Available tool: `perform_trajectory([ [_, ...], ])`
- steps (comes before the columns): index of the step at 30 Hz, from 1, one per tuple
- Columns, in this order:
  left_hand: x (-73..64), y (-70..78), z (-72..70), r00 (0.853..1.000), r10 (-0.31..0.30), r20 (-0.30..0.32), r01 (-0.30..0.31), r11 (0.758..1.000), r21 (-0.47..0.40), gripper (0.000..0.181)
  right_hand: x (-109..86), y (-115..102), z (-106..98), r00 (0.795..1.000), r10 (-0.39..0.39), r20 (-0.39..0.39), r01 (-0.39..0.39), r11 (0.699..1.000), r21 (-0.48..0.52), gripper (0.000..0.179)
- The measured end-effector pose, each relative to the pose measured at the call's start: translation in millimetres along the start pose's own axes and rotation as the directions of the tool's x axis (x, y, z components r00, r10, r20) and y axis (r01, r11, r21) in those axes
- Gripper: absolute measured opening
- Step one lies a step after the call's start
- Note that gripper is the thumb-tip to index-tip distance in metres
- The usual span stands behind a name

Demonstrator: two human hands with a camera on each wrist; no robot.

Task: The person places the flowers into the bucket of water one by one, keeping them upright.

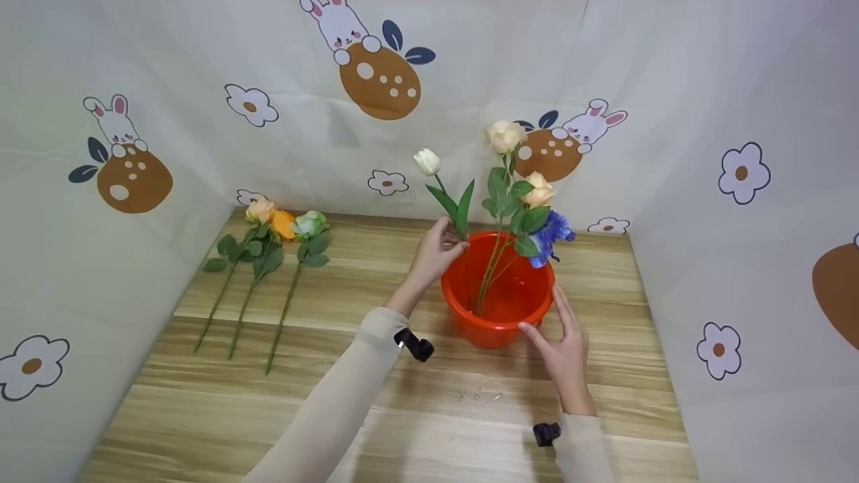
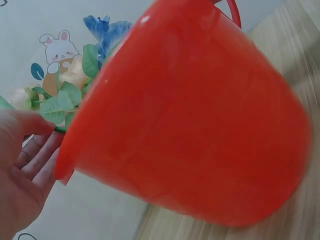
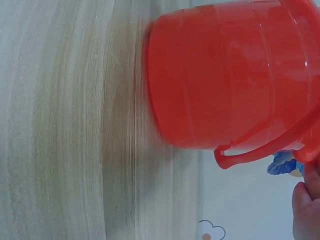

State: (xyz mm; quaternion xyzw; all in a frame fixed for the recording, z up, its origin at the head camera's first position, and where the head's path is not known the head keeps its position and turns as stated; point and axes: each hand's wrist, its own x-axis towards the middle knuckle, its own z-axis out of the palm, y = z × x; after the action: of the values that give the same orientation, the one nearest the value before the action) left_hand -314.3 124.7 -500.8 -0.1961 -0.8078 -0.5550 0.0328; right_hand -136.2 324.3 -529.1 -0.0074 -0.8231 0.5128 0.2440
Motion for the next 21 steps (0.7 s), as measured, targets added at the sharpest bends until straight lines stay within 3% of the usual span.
perform_trajectory([
  [7, 3.0, 5.1, 3.3, 0.999, 0.0, 0.035, -0.007, 0.98, 0.197, 0.035, -0.4, 2.4, -0.8, 1.0, 0.007, -0.003, -0.007, 1.0, 0.019, 0.075],
  [16, 4.8, 5.3, 5.3, 0.999, -0.025, 0.027, 0.017, 0.965, 0.262, 0.042, -1.2, 1.2, -0.8, 0.999, 0.041, -0.003, -0.041, 0.999, 0.016, 0.076],
  [21, 4.6, 8.7, 6.2, 0.998, -0.06, 0.014, 0.053, 0.957, 0.285, 0.037, -0.4, 2.8, 0.7, 1.0, 0.017, 0.006, -0.017, 0.999, 0.034, 0.075],
])
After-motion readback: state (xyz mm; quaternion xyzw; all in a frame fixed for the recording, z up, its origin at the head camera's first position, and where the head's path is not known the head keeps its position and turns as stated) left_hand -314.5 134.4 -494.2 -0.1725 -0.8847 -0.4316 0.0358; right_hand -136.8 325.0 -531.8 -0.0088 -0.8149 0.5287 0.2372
